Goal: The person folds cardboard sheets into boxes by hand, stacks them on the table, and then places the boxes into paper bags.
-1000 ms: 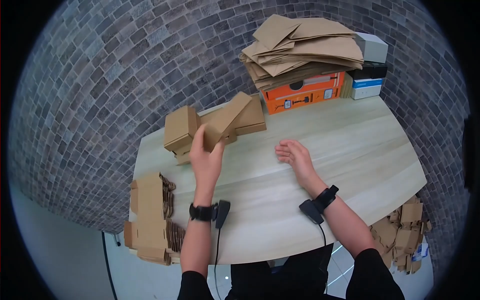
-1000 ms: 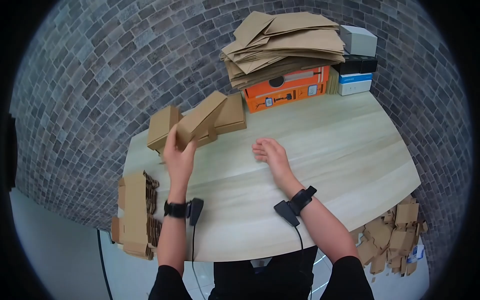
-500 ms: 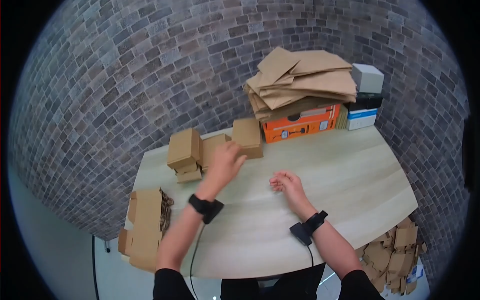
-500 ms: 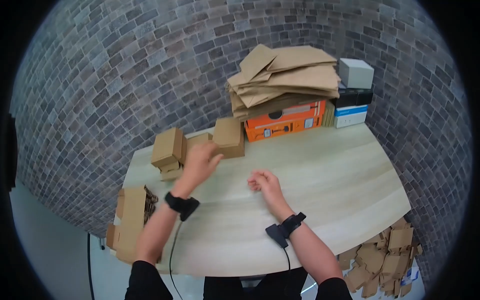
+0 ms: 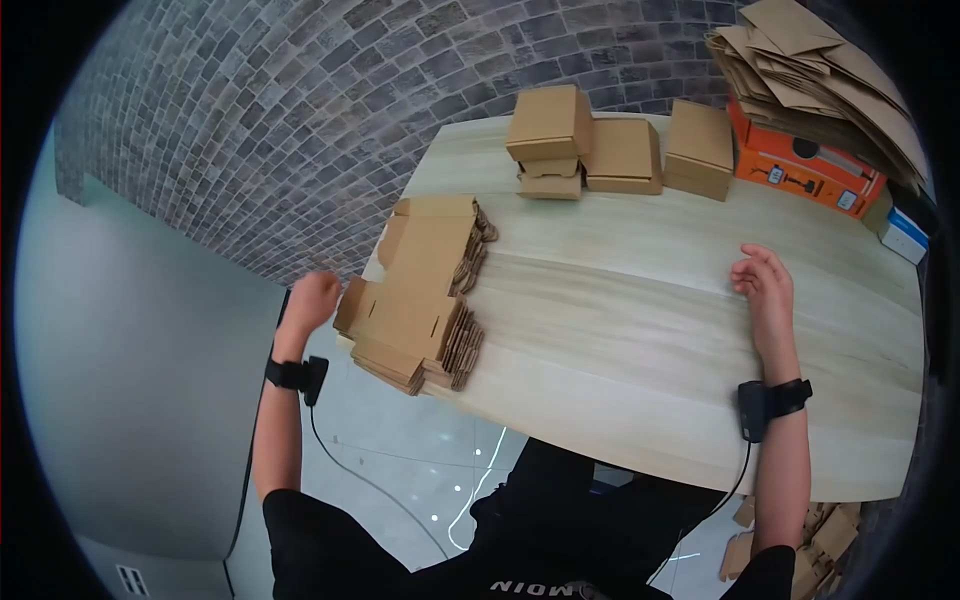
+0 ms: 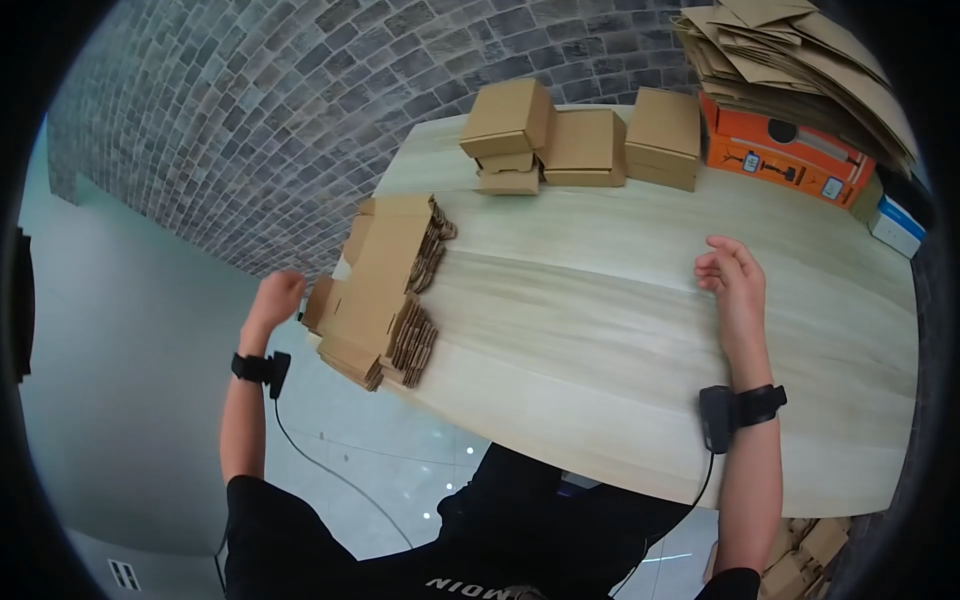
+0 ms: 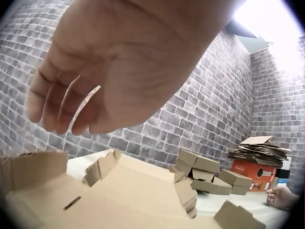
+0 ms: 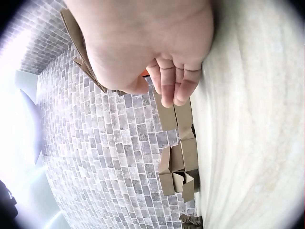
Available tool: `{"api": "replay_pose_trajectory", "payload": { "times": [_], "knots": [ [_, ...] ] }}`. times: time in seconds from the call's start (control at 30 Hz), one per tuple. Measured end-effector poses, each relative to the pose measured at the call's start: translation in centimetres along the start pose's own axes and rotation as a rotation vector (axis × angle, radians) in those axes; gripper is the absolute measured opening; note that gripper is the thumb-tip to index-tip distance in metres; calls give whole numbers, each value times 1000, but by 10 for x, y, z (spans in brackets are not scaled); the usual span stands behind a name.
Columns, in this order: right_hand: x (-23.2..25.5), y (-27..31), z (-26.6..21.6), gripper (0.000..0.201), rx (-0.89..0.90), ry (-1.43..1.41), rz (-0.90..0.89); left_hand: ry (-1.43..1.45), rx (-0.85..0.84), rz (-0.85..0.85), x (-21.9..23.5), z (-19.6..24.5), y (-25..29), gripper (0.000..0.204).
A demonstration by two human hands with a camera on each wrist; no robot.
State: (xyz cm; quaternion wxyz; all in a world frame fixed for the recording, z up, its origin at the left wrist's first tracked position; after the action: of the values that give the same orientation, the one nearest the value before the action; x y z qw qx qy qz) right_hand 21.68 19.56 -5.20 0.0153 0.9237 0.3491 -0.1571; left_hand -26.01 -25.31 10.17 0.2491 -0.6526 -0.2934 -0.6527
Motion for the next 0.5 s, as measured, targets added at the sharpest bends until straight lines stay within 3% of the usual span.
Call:
{"api": "replay_pose_trajectory", "payload": {
  "times": [0.1, 0.2, 0.37, 0.5],
  "knots": [
    [1, 0, 3, 25, -4, 8, 11, 6, 77, -10, -21, -10, 19, 20],
    [6, -1, 3, 25, 5, 8, 13, -69, -1, -26, -38, -8, 20, 19],
    [6, 0, 2, 25, 15, -16, -6, -230, -103, 123, -36, 13, 25, 17],
    [6, 0, 4, 26, 11, -21, -10, -132, -88, 106, -37, 23, 18, 15]
  ]
}}
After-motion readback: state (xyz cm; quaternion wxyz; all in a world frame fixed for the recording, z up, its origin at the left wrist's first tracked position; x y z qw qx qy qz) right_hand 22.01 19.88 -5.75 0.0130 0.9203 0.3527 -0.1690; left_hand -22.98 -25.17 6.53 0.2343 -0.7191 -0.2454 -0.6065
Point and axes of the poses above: each hand's wrist, its own y-axis away from the middle knuckle, its own x-axis out of the back of the hand, z = x × y, the point moved 8 cm from there along -y, towards the middle knuckle, and after that the axes turned 10 degrees about -z, right-handed, at the moved point
